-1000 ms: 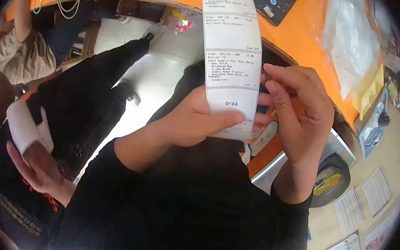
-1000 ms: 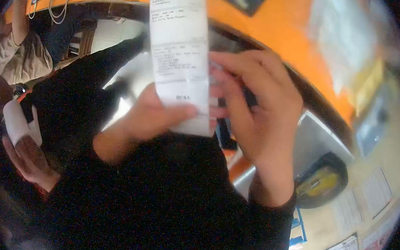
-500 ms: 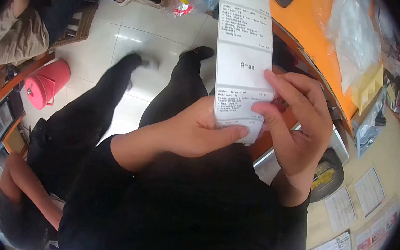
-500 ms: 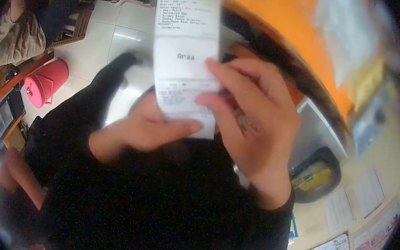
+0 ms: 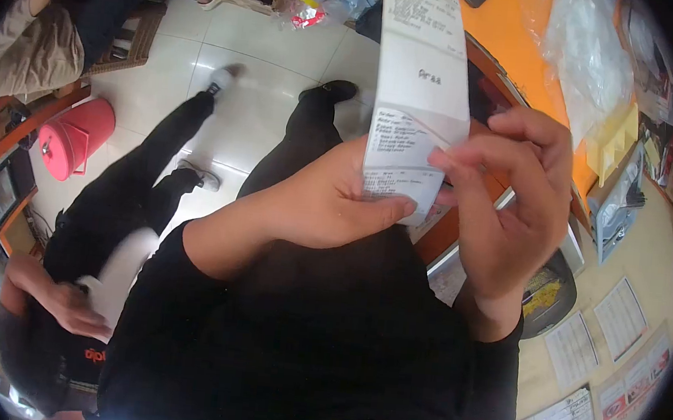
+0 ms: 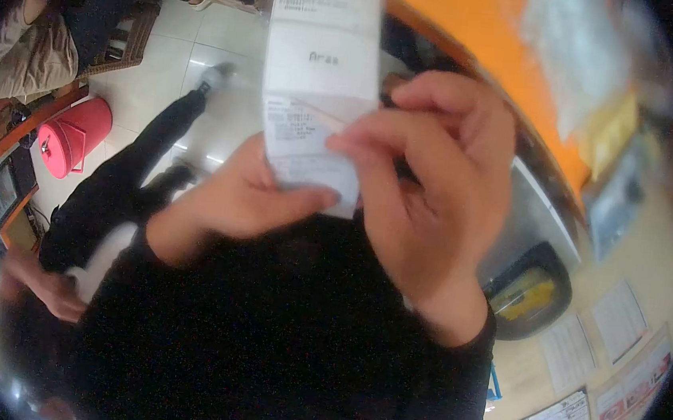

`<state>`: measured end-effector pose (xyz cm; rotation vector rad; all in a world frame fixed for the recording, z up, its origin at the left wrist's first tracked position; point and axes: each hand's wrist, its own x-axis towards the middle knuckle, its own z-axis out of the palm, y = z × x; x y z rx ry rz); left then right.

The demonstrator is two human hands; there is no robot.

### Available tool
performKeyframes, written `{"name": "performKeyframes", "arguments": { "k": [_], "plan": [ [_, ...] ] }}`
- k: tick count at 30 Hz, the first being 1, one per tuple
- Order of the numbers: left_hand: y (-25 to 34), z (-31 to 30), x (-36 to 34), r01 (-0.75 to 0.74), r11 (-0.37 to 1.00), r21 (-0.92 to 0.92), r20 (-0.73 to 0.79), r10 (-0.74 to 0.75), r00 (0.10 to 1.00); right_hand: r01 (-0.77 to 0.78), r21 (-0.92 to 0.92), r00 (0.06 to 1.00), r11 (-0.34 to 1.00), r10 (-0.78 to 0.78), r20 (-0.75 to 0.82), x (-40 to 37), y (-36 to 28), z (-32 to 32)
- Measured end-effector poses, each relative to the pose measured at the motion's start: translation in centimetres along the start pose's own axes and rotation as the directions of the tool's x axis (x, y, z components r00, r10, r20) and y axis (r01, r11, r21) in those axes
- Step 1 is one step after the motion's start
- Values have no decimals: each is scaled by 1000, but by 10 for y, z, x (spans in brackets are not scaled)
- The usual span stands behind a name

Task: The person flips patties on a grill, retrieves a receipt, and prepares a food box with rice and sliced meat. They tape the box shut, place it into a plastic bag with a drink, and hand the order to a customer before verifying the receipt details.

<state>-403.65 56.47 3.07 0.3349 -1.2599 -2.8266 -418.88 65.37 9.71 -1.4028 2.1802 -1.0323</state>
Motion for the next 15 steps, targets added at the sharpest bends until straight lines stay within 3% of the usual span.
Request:
{"name": "performKeyframes", "arguments": {
  "k": [3, 4, 7, 9, 12, 15],
  "plan": [
    [4, 6, -7, 30, 999, 14, 13, -30, 999, -23, 232, 996, 972, 41, -75, -15, -16, -11],
    [4, 8, -8, 30, 1000, -8, 25, -29, 999, -53, 363, 985, 930, 108, -132, -21, -23, -12],
    [-2, 13, -10, 13, 985, -171, 71, -1, 997, -179, 509, 940, 842, 299, -165, -32, -30, -25],
    [-2, 17, -11, 48, 968, -245, 78, -30, 997, -274, 464, 916, 843, 375, -140, -35, -32, -28],
    [-4, 20, -12, -4, 998, -60, 45, 7, 999, -375, 217, 927, 902, 363, 92, -35, -26, -28],
    [-5, 21, -16, 19, 1000, 7, -6, -19, 1000, -230, 18, 964, 973, 225, 141, -35, -11, -20]
  ]
}}
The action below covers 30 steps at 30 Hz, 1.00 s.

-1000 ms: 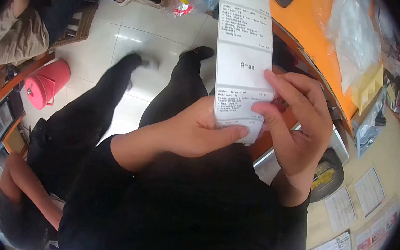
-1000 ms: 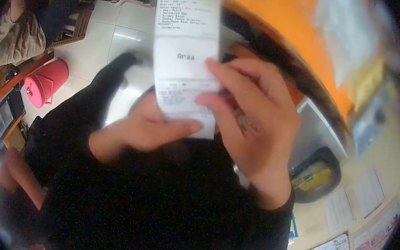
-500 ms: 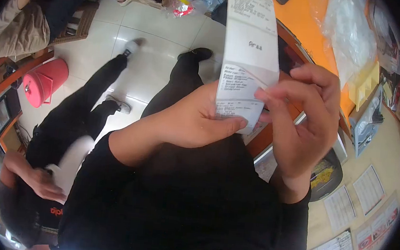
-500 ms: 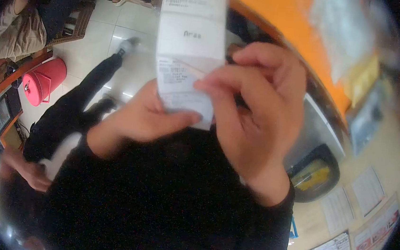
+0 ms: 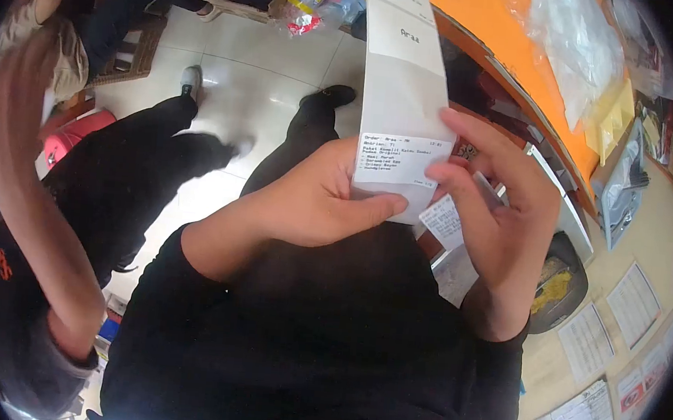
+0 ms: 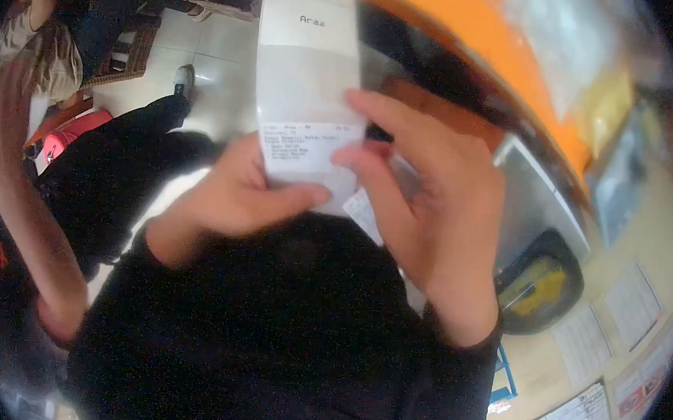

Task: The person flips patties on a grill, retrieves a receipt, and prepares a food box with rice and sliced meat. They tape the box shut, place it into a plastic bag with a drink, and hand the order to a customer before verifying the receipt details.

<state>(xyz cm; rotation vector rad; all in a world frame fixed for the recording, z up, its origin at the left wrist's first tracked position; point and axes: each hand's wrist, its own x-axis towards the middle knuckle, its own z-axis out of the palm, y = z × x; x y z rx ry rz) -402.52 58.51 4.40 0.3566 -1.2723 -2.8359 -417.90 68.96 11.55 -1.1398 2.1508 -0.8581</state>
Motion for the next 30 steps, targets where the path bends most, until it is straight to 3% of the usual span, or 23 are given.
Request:
{"name": "performKeyframes", "arguments": {
  "k": [10, 17, 20, 24, 26, 29, 30],
  "plan": [
    [6, 6, 2, 124, 992, 22, -70, -122, 990, 109, -130, 991, 986, -118, -61, 3, 13, 4],
    [6, 9, -3, 125, 992, -7, -63, -125, 990, 15, 151, 999, 988, -7, -50, 1, 19, 4],
    [6, 11, -2, 93, 995, 20, -67, -91, 994, -203, 427, 979, 881, 189, 76, 0, 12, -3],
    [11, 15, 0, 64, 995, -80, -68, -70, 995, -295, 465, 956, 835, 256, 147, -1, 7, -10],
    [12, 12, -3, 111, 992, 56, -78, -106, 991, -313, 506, 950, 804, 266, 166, -1, 6, -12],
    [8, 13, -4, 126, 982, 139, -111, -111, 988, -166, 284, 985, 944, 144, 99, -2, 8, -7],
    [7, 14, -3, 118, 981, 155, -116, -101, 988, -140, 302, 989, 943, 120, 85, -7, 9, -5]
  ]
}}
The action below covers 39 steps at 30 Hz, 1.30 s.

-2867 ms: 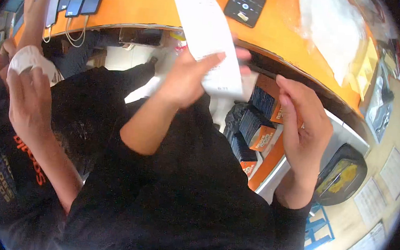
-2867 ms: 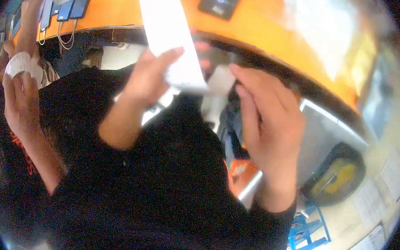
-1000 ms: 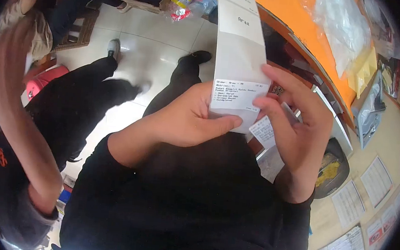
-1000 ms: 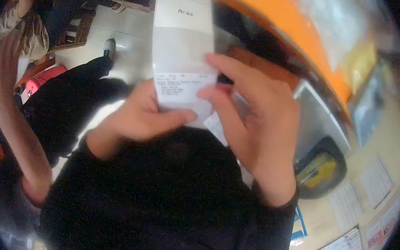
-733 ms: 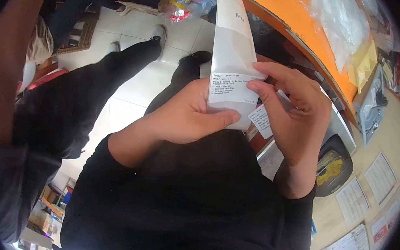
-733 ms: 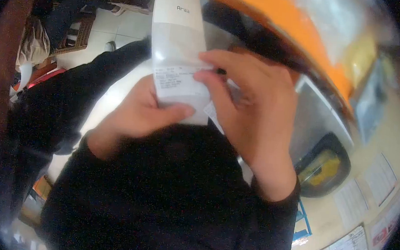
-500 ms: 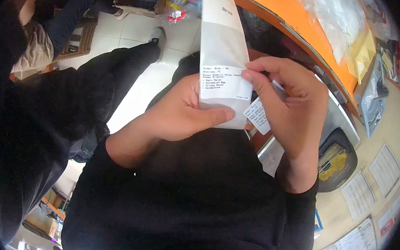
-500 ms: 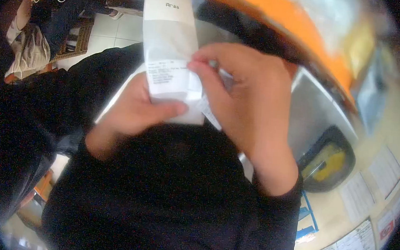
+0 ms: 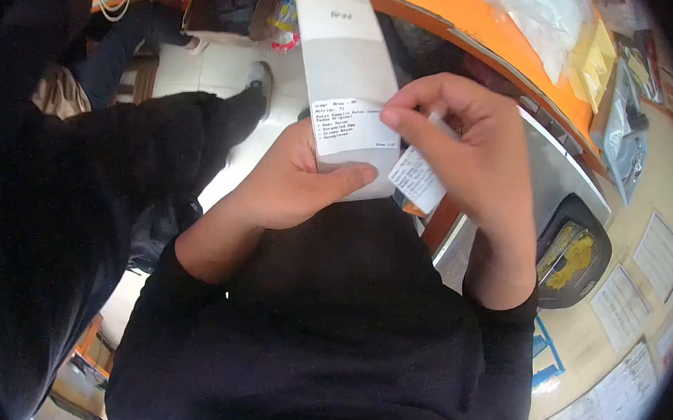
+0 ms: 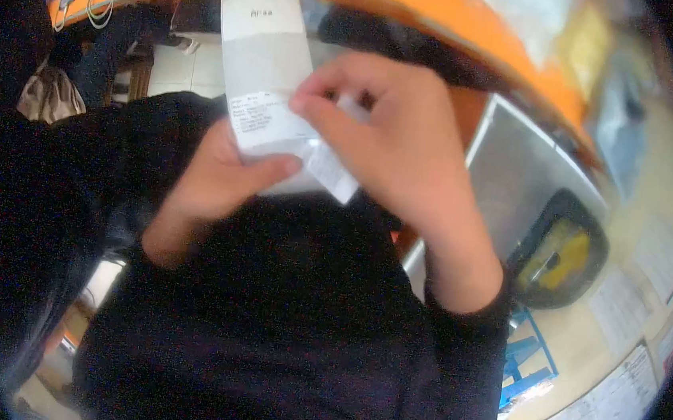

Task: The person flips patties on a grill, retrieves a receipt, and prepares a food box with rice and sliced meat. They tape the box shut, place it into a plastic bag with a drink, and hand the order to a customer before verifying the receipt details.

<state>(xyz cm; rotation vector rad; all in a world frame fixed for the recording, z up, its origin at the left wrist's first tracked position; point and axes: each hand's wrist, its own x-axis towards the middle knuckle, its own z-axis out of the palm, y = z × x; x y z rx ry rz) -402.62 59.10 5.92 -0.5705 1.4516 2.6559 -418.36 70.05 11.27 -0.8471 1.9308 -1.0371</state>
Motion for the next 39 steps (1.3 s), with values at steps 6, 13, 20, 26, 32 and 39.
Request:
{"name": "performKeyframes", "arguments": {
  "k": [6, 13, 20, 26, 32, 39],
  "plan": [
    [-6, 11, 1, -5, 982, 188, 59, -6, 998, 102, 290, 978, 952, -42, -204, -70, -27, -23],
    [-48, 44, 24, -198, 449, 871, 377, -354, 856, 151, 430, 799, 890, 146, -583, -222, 2, -53],
    [-80, 173, 19, -415, 381, 826, 550, -706, 447, 192, -88, 194, 977, -126, -973, -424, 43, 43],
    [-155, 311, -50, -529, 513, 676, 680, -710, 181, -596, -135, -153, 792, -277, -949, -607, 20, 133],
    [-267, 392, -141, -332, 684, 649, 696, -710, -103, -942, -196, 166, 271, -132, -977, -710, 48, 190],
    [-323, 418, -216, -542, 669, 509, 749, -654, -104, -860, -394, 309, 326, -282, -908, -719, 156, 196]
  ]
}}
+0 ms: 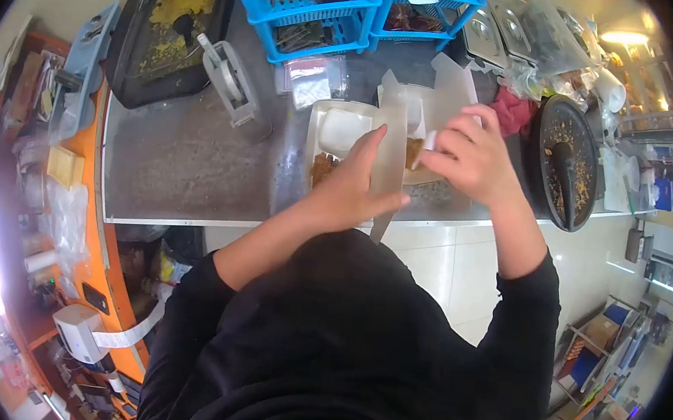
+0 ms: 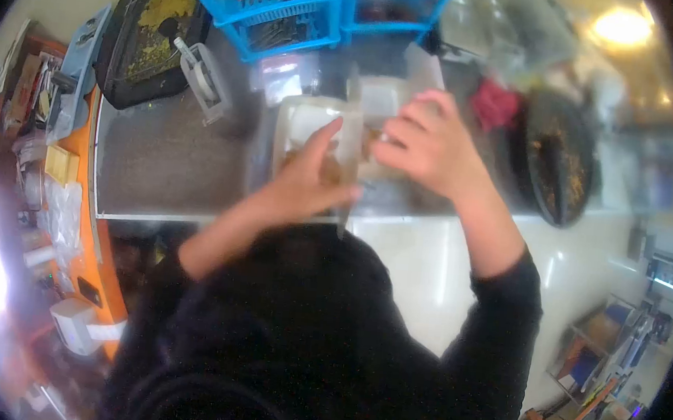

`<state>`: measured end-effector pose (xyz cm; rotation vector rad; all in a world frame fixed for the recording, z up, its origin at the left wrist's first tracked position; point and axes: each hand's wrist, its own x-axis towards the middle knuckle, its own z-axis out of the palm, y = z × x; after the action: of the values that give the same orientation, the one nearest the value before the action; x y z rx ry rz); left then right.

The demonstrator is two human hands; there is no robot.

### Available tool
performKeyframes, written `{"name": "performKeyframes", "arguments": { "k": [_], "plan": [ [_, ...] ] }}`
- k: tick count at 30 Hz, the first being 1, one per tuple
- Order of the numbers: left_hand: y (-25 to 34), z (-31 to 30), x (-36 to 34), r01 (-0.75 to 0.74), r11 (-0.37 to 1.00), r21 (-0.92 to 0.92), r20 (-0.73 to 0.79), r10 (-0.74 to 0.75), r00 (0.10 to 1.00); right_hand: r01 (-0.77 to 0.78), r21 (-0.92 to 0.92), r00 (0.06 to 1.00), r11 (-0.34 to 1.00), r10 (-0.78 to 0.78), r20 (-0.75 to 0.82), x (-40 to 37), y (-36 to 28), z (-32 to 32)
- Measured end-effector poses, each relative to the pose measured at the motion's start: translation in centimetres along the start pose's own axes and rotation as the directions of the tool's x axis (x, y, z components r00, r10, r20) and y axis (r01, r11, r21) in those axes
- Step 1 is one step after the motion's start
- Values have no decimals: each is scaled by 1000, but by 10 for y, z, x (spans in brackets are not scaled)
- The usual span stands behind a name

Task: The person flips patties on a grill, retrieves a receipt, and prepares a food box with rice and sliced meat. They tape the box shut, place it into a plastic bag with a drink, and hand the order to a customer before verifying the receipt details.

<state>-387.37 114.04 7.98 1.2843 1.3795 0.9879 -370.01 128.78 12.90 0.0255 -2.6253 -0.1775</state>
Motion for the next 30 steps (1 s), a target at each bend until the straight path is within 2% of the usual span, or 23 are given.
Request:
{"name": "performKeyframes", "arguments": {
  "k": [1, 2, 5, 6, 9, 12, 13, 15, 18, 21, 25, 28, 30],
  "plan": [
    [5, 5, 2, -33, 990, 138, -15, 35, 999, -2, 11, 999, 1000, 2, -49, 1, 2, 9],
    [7, 7, 3, 8, 989, 149, 10, -10, 1000, -2, 21, 995, 1000, 4, -96, 2, 2, 18],
    [-11, 15, 11, -46, 974, 222, 33, 39, 999, 0, 14, 984, 1000, 3, -179, 8, 0, 33],
    [-7, 15, 12, -4, 981, 193, 32, -2, 999, 2, 3, 981, 1000, -2, -194, 8, 0, 34],
    [2, 12, 9, 81, 990, 114, 27, -85, 996, -198, 42, 972, 979, 202, -116, 8, 11, 12],
    [-3, 11, 7, 79, 993, 91, 13, -80, 997, -283, 43, 958, 958, 285, -34, -4, 46, -35],
    [-8, 10, 6, 67, 993, 95, 2, -67, 998, -228, 21, 973, 974, 228, -28, -13, 58, -46],
    [-17, 9, 7, 73, 996, 43, -14, -72, 997, -130, -75, 977, 989, 141, 163, -30, 80, -60],
    [-20, 9, 8, 110, 992, -57, -23, -111, 994, -130, -7, 937, 992, 125, 325, -50, 91, -47],
    [-15, 11, 8, 105, 994, -6, -31, -105, 994, -31, 130, 961, 991, -7, 278, -51, 96, -24],
    [-11, 11, 6, 89, 996, 29, -21, -88, 996, 139, 203, 977, 969, -168, 132, -27, 99, -5],
    [-5, 9, 5, 78, 988, 133, 4, -80, 997, 124, 237, 986, 964, -147, 82, -25, 102, 6],
    [-5, 8, 6, 64, 983, 170, 16, -68, 998, 99, 217, 979, 971, -134, 155, -26, 103, 8]
  ]
}}
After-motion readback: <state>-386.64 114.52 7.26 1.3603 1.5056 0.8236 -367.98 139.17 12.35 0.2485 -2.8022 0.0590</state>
